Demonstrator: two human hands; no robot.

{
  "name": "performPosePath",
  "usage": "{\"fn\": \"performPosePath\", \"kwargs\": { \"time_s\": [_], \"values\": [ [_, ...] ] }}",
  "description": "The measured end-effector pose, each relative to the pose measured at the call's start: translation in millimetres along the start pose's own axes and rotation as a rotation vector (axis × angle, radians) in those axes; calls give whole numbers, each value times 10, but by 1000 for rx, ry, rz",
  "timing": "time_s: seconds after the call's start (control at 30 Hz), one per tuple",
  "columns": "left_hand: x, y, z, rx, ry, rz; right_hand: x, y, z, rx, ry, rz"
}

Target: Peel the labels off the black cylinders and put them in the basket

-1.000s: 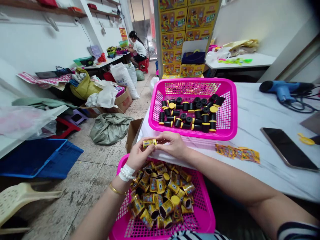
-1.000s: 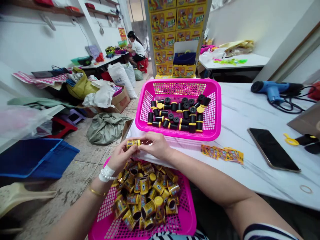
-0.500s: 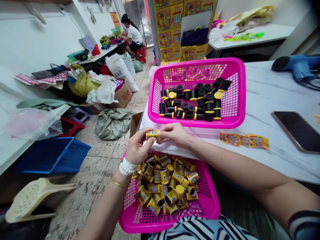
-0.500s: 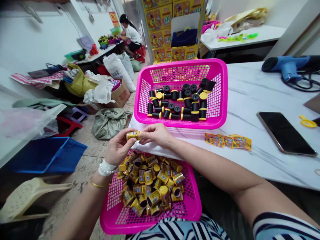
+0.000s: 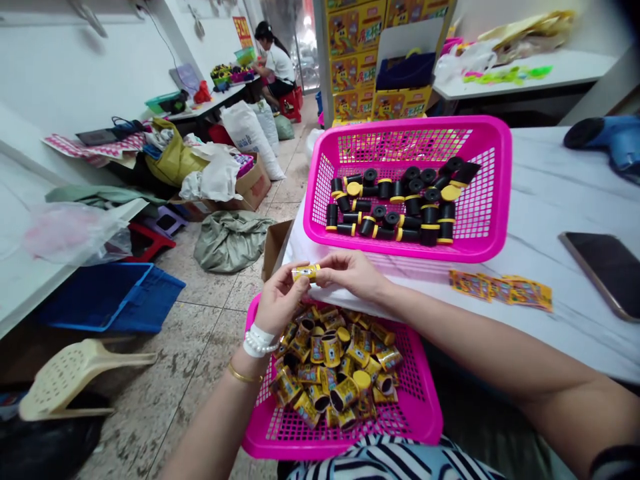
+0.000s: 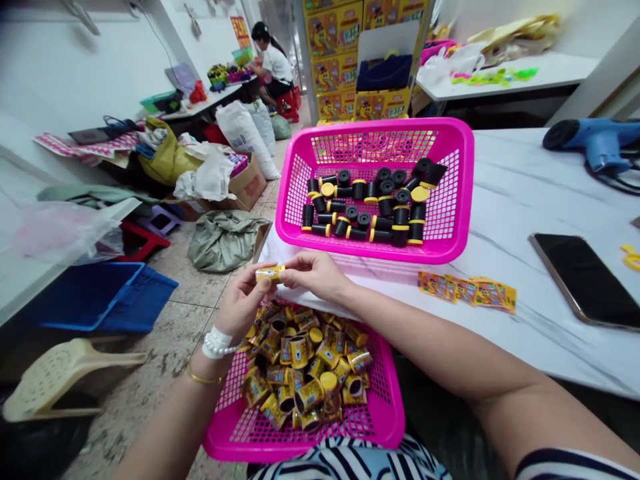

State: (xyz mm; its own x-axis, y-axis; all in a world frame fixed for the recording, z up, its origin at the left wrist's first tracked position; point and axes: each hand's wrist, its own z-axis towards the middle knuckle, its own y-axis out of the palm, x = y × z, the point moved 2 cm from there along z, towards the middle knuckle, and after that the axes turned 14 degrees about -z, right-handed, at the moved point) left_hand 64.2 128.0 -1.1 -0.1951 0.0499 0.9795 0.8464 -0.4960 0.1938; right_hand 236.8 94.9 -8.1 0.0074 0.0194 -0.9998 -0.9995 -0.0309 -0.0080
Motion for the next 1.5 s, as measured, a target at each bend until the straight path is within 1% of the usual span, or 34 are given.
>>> {"fn": "performPosePath", "kwargs": {
  "time_s": [0.1,0.17,0.3,0.37,0.4,0.47,0.57,0.63,0.7,0.73,0.87,0.93,1.0,1.07,1.1,1.17,1.23,1.27,1.33,1.4,1.47,1.5],
  "values": [
    [40,19,6,29,11,-13,47,9,1,-58,136,125],
    [61,12,14,3,6,-2,85,13,4,-94,215,225],
    [107,-1,16,-78,52,33,127,35,0,-223,322,369],
    [122,16,16,-94,74,49,119,41,0,-238,318,382],
    [121,29,17,-88,74,58,108,41,2,-224,296,368],
    [100,49,19,-43,60,56,79,36,8,-162,232,307],
    [40,52,8,57,24,-36,30,24,11,-49,134,170],
    [17,41,-11,83,16,-58,4,15,5,2,73,97],
    [32,25,-32,65,54,10,-4,13,-3,2,53,75],
    [54,16,-41,45,91,78,1,13,-6,-16,72,91],
    [153,-14,-34,-74,260,357,48,28,-19,-157,228,222],
    [161,-16,-9,-122,281,397,61,30,-25,-168,256,252],
    [126,-10,13,-122,221,329,59,19,-29,-115,221,216],
    [59,6,18,-93,111,208,47,3,-34,-57,152,144],
    [22,16,15,-79,63,159,42,-4,-36,-50,129,105],
    [-40,31,6,-54,7,99,39,-12,-33,-91,131,38],
    [-86,31,4,-32,-30,46,37,-22,-24,-142,165,-17],
    [-104,26,7,-19,-53,0,30,-31,-18,-145,168,-37],
    [-132,12,14,11,-115,-133,1,-49,-10,-127,124,-61],
    [-147,4,13,33,-187,-280,-28,-49,-17,-157,59,-80],
    [-149,10,-4,13,-267,-397,-37,-34,-38,-202,9,-93],
    [-146,17,-17,-12,-300,-446,-36,-27,-51,-198,-13,-93]
  ]
}}
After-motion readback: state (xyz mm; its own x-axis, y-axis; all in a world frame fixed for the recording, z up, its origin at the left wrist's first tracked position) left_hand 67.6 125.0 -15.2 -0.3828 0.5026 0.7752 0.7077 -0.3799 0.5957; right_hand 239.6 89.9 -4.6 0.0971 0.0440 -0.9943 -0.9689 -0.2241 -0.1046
